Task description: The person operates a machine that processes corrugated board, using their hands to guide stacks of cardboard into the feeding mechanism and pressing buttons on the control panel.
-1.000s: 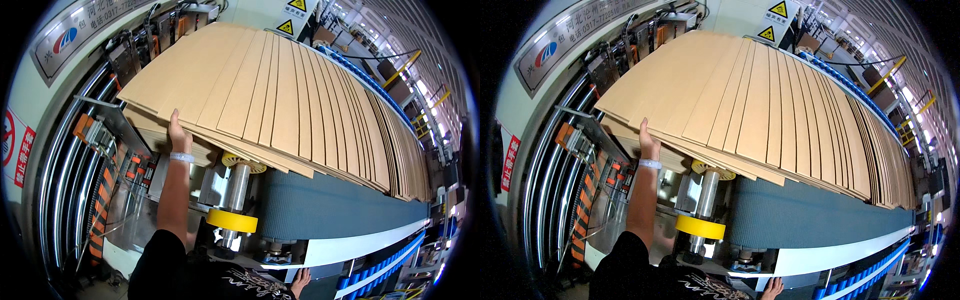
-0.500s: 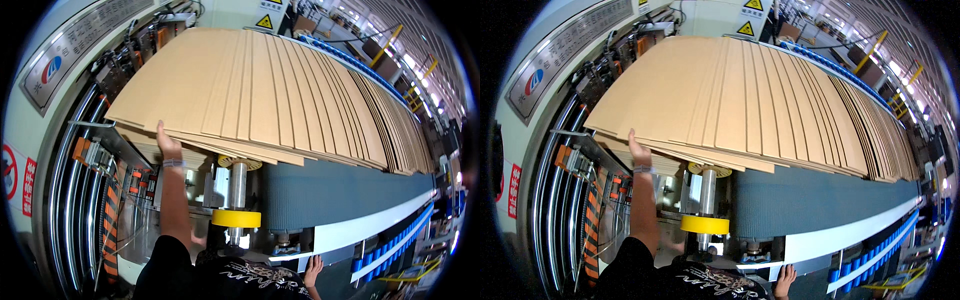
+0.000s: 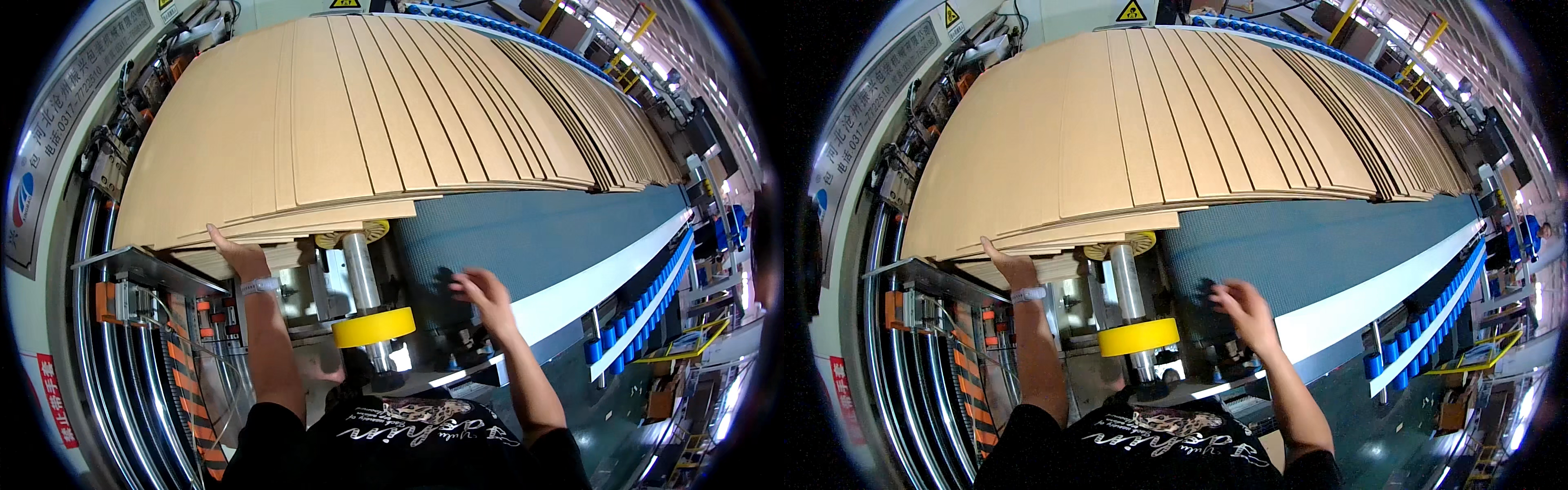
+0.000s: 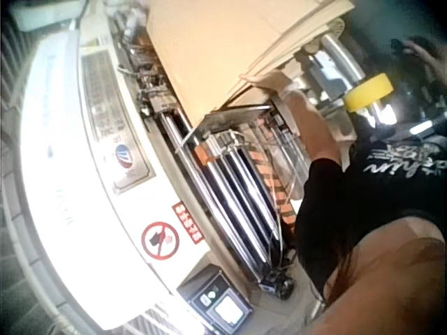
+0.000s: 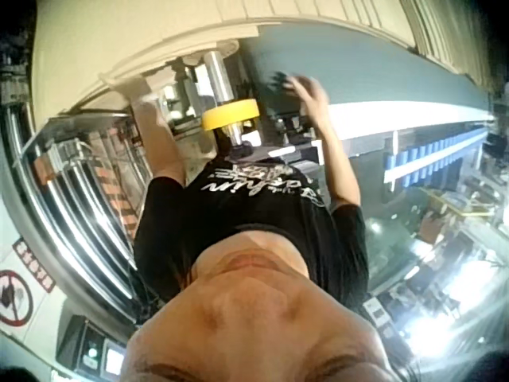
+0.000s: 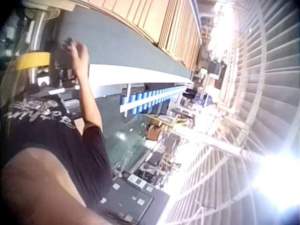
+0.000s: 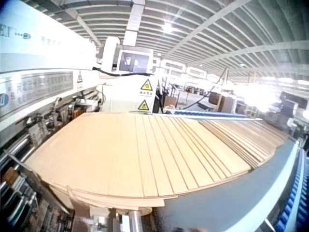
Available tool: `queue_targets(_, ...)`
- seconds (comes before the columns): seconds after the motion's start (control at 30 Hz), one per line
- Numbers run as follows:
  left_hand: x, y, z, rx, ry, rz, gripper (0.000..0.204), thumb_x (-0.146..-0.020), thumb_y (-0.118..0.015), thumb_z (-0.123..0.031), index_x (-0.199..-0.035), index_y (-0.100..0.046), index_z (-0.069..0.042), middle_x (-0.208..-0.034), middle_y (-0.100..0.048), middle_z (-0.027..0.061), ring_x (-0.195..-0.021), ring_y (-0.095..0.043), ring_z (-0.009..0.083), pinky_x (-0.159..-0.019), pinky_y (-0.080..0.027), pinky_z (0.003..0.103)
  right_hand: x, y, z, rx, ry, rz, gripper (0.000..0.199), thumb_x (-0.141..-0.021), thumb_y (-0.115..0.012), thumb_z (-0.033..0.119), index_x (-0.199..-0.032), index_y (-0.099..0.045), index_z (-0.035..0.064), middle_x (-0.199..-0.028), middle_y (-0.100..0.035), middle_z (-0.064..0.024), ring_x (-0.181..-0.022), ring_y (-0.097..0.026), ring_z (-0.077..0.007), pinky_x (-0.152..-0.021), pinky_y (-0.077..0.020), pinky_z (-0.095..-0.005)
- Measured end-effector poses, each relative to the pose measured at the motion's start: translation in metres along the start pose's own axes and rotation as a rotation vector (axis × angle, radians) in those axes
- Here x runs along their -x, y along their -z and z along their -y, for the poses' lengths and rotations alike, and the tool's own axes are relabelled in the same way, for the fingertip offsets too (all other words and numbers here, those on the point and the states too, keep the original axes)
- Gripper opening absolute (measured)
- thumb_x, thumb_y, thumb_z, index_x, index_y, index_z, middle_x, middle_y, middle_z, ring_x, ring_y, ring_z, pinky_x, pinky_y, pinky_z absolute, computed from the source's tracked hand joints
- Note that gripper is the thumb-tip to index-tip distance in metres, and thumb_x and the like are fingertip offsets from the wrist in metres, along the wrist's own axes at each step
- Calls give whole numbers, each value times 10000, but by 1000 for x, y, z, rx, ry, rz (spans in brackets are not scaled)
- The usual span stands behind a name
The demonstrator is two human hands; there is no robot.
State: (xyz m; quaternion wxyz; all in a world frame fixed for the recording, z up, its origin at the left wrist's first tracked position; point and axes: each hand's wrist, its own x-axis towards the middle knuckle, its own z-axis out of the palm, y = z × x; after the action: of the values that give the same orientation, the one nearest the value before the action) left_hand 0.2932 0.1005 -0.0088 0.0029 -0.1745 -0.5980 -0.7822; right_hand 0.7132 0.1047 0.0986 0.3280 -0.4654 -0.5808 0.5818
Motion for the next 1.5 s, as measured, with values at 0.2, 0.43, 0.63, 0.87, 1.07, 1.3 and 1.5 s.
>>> queue_targets(0.2,12,-31,-52,399,544,-106,627,-823,-468,-508,-1146,-457,29,-1102,-484,137,-958,-499,193,-786,-456,317,-121,-106,-12,-530,-295,210,328,-917,-435,176,-1115,-405,-83,-947,-580,-186,-826,-610,-248,-726,-536,-335)
queue_targets(0.43,-12,-30,-34,550,539,-247,717,-788,-602,-369,-1234,-243,63,-1234,-388,185,-1076,-442,262,-935,-373,366,-165,-119,-7,-536,-230,171,209,-870,-471,94,-1015,-472,-57,-886,-571,-171,-738,-608,-256,-670,-549,-350)
queue_targets(0.63,9,-57,-34,508,524,-335,815,-787,-593,-393,-1298,-125,36,-1318,-299,194,-1166,-366,270,-983,-314,390,-194,-101,-16,-361,-264,172,219,-890,-448,144,-976,-516,-45,-875,-600,-156,-774,-618,-228,-707,-539,-337)
queue_targets(0.87,14,-11,46,412,460,214,832,-847,-477,-446,-1367,-5,0,-1362,-217,187,-1196,-340,303,-1023,-261,416,-79,-45,10,-107,-92,328,264,-912,-472,191,-1072,-487,-18,-886,-608,-134,-810,-612,-189,-711,-514,-302)
queue_targets(1.07,1,6,34,405,870,337,839,-851,-411,-560,-1350,-90,33,-1279,-289,272,-1108,-446,333,-937,-389,367,101,54,-41,478,154,-351,171,-876,-470,38,-1036,-509,-9,-871,-634,-114,-805,-625,-174,-709,-489,-269)
queue_targets(1.3,11,11,40,426,916,398,945,-796,-506,-559,-1284,-79,128,-1203,-386,248,-1032,-491,282,-834,-438,339,184,85,-133,1248,52,-218,814,-554,-780,216,-1208,-345,5,-1265,-320,-232,-1196,-293,-400,-1000,-226,-520)
queue_targets(1.5,16,24,44,182,753,177,395,-859,-499,-408,-922,-425,-25,-782,-478,83,-667,-461,122,-632,-425,260,184,96,-154,1286,71,-108,991,-479,-821,235,-1273,-275,6,-1337,-254,-231,-1261,-234,-384,-1034,-185,-525)
